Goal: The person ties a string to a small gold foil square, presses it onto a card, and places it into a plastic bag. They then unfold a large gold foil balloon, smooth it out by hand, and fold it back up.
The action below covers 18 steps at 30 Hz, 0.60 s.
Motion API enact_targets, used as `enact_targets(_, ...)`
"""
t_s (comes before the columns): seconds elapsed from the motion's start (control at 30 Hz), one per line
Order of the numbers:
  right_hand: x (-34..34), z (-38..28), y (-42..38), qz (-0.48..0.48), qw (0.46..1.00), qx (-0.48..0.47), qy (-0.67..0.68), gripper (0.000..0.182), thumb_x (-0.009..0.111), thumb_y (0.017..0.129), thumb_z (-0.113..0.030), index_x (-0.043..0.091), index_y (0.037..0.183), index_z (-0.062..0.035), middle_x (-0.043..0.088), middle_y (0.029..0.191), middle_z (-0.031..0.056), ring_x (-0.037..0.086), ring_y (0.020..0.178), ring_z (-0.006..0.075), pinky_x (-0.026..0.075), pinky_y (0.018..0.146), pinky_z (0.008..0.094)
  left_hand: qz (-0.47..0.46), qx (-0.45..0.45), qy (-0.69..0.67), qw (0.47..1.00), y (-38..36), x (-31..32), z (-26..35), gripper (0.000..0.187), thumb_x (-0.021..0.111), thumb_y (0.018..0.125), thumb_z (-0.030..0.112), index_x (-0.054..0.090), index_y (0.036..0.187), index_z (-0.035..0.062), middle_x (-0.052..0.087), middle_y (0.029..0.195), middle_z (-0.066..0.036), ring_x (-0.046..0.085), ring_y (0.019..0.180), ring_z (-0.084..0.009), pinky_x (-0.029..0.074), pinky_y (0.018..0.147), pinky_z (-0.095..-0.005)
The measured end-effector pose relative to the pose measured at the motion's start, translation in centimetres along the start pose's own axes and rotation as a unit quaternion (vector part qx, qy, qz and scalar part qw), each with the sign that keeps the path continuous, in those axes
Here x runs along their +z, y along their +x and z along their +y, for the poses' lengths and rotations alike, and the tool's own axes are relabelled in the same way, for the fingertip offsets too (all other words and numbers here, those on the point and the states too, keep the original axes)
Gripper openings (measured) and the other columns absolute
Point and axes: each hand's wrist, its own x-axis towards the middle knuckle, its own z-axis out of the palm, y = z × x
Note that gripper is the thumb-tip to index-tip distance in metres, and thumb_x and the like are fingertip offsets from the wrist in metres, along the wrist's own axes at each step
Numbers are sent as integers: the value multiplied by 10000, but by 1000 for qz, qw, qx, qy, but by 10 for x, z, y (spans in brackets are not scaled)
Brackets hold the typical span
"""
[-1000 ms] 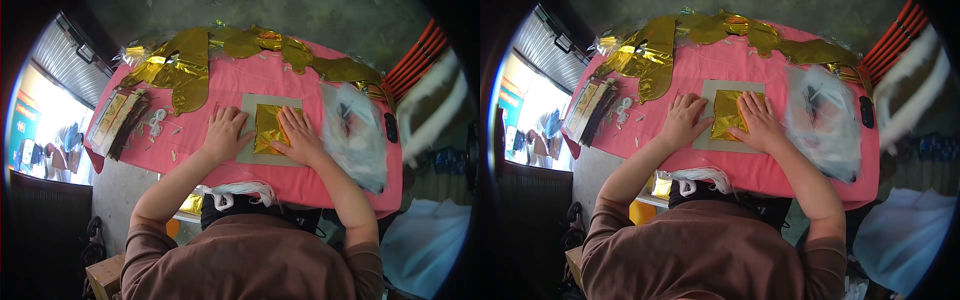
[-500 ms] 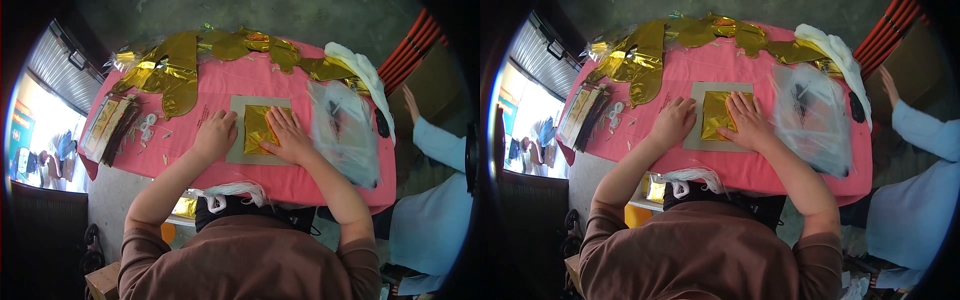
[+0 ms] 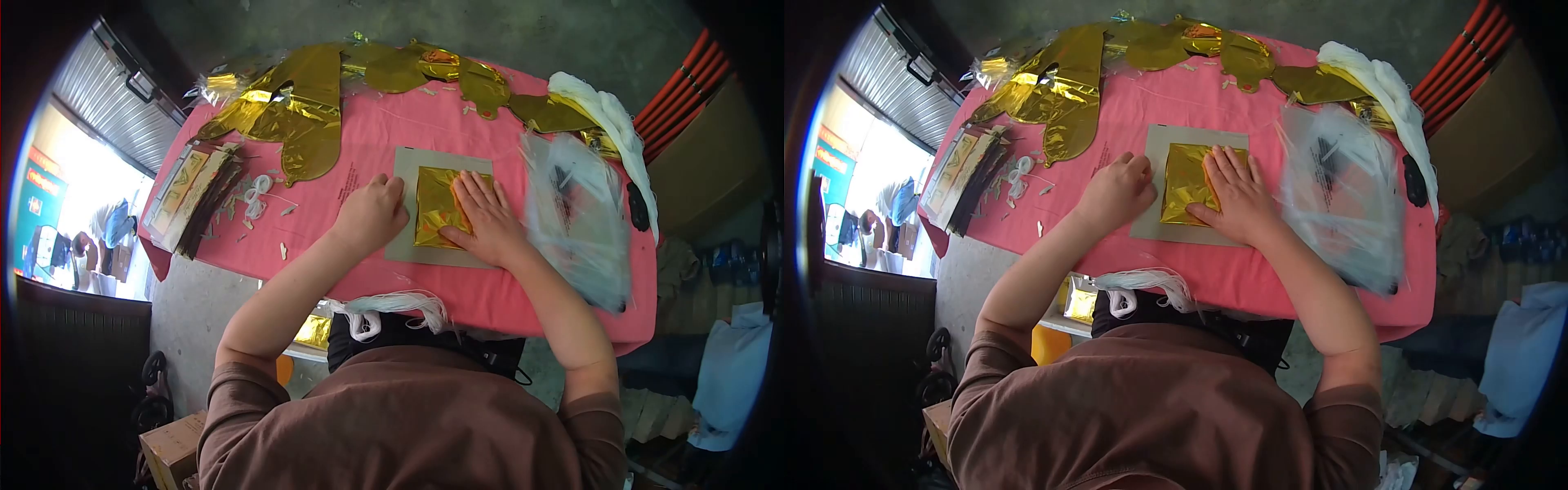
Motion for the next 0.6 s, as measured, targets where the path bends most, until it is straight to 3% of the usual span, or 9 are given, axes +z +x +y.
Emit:
enact_targets(0.17, 1, 0, 0, 4, 1000, -2, 1, 832, 473, 837, -573, 221, 1419, -35, 212, 1484, 126, 138, 1392, 239, 79, 1125, 432, 40, -6, -5, 999, 0, 9, 9, 182, 530, 754, 59, 476, 921, 14, 553, 780, -189, 576, 669, -385, 494, 598, -447)
enact_targets(0.4, -3, -2, 0, -3, 1000, 4, 16, 834, 517, 821, -548, 230, 1415, -38, 216, 1482, 126, 140, 1391, 240, 82, 1126, 437, 24, -5, 19, 1000, 7, 24, 22, 172, 535, 760, 56, 471, 913, 13, 562, 834, -185, 598, 680, -366, 503, 581, -438)
enact_targets(0.47, -5, -3, 0, -4, 1000, 3, 16, 833, 520, 820, -546, 230, 1415, -40, 216, 1482, 126, 141, 1391, 239, 82, 1126, 437, -4, 28, 73, 997, 10, 26, 26, 229, 579, 728, 35, 449, 911, -14, 571, 860, -179, 634, 698, -310, 525, 583, -378)
enact_targets(0.6, -5, -2, 0, -8, 1000, 2, 20, 833, 521, 819, -542, 231, 1416, -39, 212, 1483, 130, 142, 1391, 245, 81, 1126, 437, -20, 3, 67, 998, 7, 25, 32, 221, 595, 731, 65, 475, 908, 10, 577, 853, -161, 635, 727, -298, 524, 592, -371)
